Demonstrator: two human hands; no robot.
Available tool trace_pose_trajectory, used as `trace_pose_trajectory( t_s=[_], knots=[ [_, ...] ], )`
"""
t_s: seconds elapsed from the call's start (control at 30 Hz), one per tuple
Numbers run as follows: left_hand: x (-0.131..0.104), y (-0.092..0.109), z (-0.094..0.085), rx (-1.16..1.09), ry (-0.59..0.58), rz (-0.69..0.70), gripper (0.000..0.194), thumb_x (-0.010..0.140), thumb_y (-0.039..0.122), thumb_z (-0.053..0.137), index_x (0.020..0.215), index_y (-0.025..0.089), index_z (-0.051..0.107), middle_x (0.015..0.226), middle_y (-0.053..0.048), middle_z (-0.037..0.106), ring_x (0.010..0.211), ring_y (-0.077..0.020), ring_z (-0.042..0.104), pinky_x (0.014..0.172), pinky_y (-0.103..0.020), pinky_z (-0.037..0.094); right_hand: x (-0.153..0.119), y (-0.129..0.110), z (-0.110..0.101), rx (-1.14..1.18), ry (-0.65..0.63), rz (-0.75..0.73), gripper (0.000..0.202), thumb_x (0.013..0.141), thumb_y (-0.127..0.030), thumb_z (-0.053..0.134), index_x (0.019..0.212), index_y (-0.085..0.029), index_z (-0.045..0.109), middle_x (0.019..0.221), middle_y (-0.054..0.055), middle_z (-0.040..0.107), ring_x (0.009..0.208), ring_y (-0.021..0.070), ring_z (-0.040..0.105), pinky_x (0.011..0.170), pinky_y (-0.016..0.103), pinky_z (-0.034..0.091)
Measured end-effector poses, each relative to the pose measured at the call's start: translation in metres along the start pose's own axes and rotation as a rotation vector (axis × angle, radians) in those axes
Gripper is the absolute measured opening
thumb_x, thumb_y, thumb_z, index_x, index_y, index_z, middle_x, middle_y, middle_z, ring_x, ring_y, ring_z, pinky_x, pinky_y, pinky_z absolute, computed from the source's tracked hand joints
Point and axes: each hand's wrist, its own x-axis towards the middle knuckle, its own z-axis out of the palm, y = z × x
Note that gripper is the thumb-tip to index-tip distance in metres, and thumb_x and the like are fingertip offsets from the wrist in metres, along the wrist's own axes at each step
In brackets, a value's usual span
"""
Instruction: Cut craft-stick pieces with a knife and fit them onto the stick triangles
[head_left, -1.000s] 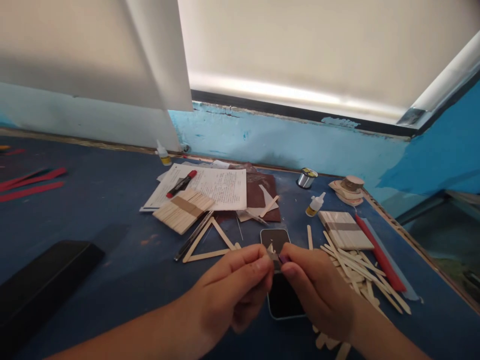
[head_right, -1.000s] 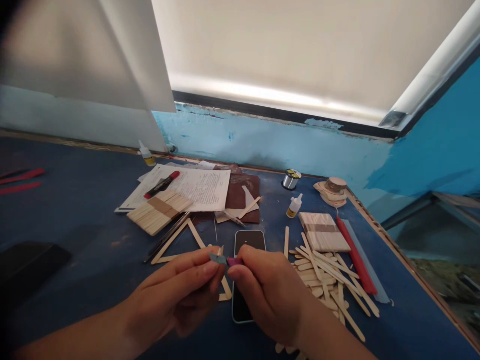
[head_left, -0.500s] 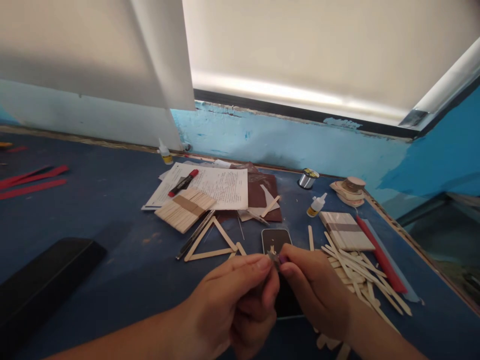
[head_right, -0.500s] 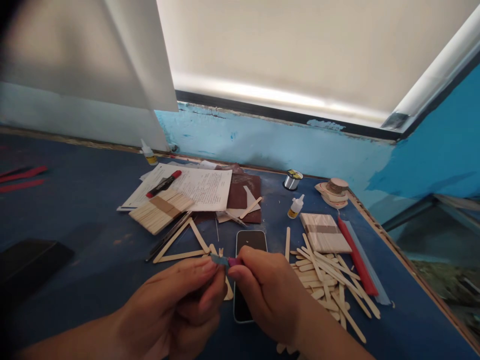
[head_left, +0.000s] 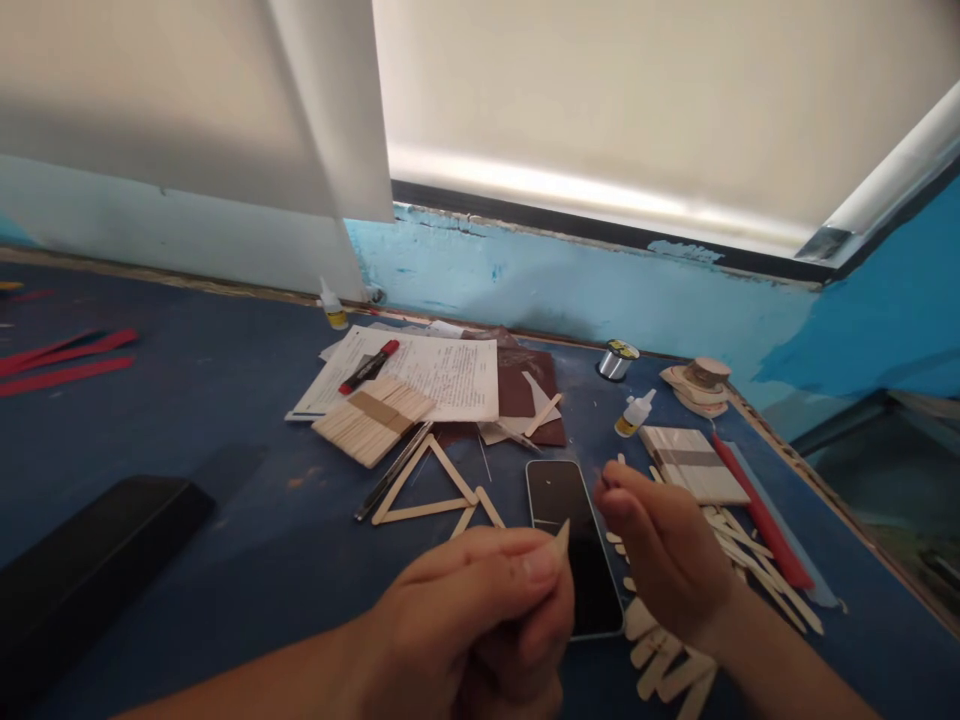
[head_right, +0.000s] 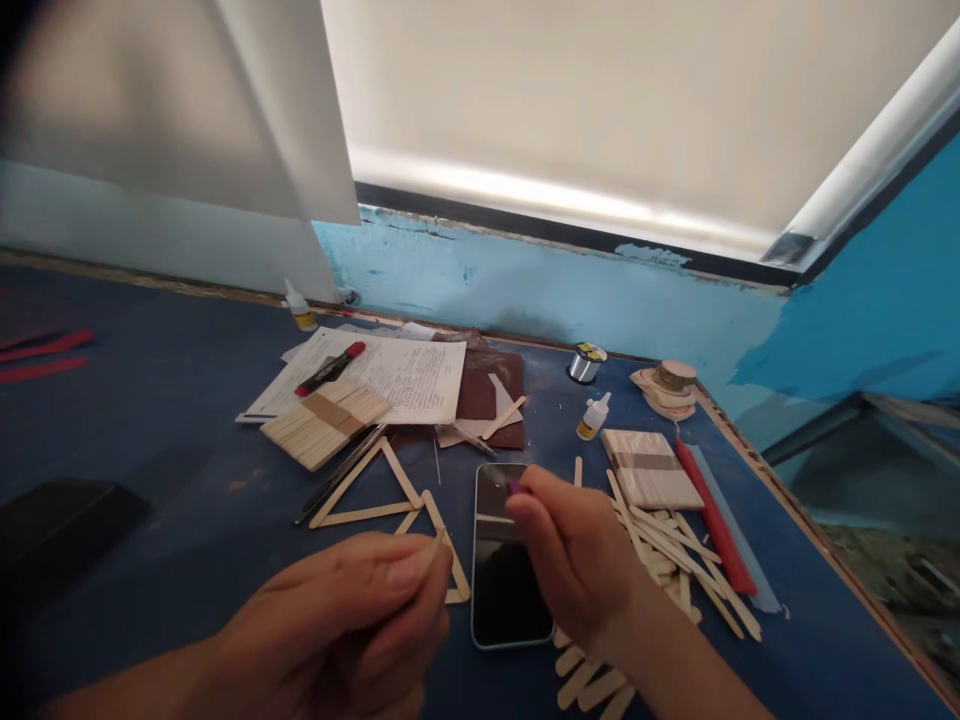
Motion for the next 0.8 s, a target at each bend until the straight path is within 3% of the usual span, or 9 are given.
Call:
trace_pose_trajectory(
  t_s=[0.13,0.5,0.67,0.8],
  knots=[
    [0.002,-0.003,-0.003,0.020,0.017,0.036,0.030,0.099,0.036,0.047,0.074,0.019,0.048,0.055,0.007,0.031,0.042,-0.0076,0.025,0.041,-0.022,0.012,-0.010,-0.013,0.008,0.027,-0.146,-0.091,0.039,0.107,-0.045,0.040,0.076,-0.022,0.043,0.067,-0.004,0.046,0.056,0.0107,0.042,0.054,0.026,0.029],
    [0.005,-0.007,0.000,0.047,0.107,0.028,0.035,0.092,0.046,0.060,0.072,0.019,0.050,0.051,0.008,0.034,0.039,-0.0065,0.027,0.040,-0.023,0.013,-0.009,-0.019,0.006,0.012,-0.213,-0.138,0.037,0.106,-0.046,0.042,0.079,-0.022,0.047,0.067,-0.003,0.049,0.057,0.0121,0.043,0.055,0.027,0.030],
    [-0.003,0.002,0.010,0.164,0.243,-0.056,0.038,0.093,0.050,0.058,0.071,0.021,0.048,0.055,0.007,0.034,0.044,-0.0084,0.028,0.043,-0.024,0.018,-0.010,-0.022,0.009,-0.055,-0.171,-0.172,0.044,0.106,-0.053,0.038,0.076,-0.022,0.048,0.066,-0.002,0.051,0.056,0.0123,0.045,0.053,0.028,0.029],
    [-0.009,0.007,0.018,0.247,0.197,-0.090,0.045,0.091,0.055,0.062,0.066,0.021,0.045,0.056,0.007,0.032,0.048,-0.0094,0.023,0.044,-0.025,0.016,0.003,-0.005,0.009,-0.129,-0.049,-0.110,0.044,0.107,-0.050,0.038,0.075,-0.022,0.049,0.065,-0.002,0.052,0.056,0.0126,0.047,0.055,0.028,0.031]
  ],
)
